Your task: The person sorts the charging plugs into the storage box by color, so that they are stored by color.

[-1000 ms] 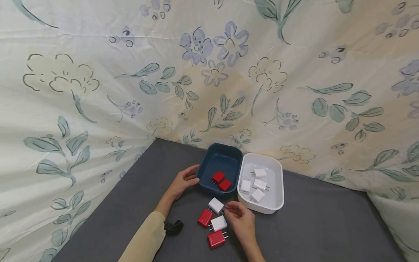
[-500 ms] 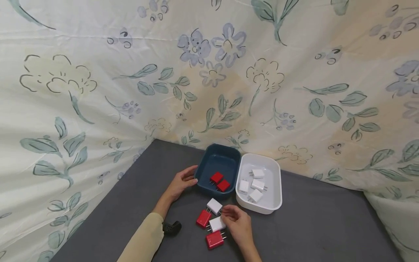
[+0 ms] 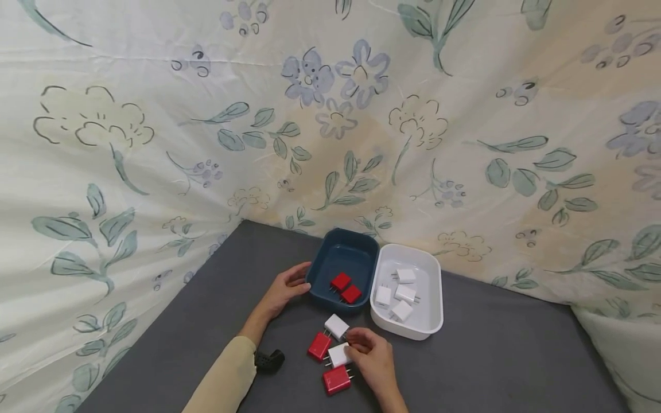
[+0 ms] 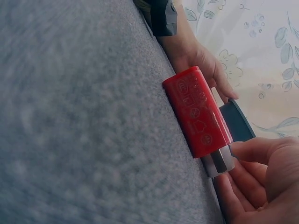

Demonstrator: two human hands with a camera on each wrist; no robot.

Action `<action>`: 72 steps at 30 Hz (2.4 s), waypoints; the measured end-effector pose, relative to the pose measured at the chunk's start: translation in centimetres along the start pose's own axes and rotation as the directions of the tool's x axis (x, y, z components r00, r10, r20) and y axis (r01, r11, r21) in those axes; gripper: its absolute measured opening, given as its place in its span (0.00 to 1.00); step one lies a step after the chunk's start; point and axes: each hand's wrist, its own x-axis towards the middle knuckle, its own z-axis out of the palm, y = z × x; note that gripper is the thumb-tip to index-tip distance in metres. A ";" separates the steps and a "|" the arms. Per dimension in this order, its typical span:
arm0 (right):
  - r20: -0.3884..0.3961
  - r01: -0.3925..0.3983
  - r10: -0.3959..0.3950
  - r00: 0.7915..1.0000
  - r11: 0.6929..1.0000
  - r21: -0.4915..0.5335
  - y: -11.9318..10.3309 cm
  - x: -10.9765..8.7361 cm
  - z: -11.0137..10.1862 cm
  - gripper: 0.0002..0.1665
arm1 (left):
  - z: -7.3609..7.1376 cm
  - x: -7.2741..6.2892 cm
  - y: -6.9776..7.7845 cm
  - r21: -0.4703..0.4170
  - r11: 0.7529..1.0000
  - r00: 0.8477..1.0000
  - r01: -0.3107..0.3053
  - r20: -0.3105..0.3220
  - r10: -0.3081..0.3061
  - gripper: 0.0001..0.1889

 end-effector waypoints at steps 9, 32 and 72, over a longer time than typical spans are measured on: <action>0.028 0.013 -0.012 1.000 0.998 -0.060 0.3 0.1 0.0 0.20 | -0.1 0.1 -0.8 0.006 1.000 1.000 -0.010 -0.020 0.010 0.33; 0.283 0.103 -0.079 0.956 0.992 -0.070 0.5 0.7 -2.0 0.30 | -0.1 0.0 -0.7 0.011 1.000 1.000 -0.027 -0.012 0.027 0.33; 0.383 0.132 -0.130 0.914 0.991 0.022 1.2 0.7 -3.0 0.32 | 0.1 -0.5 0.6 0.021 1.000 1.000 -0.017 -0.002 0.017 0.33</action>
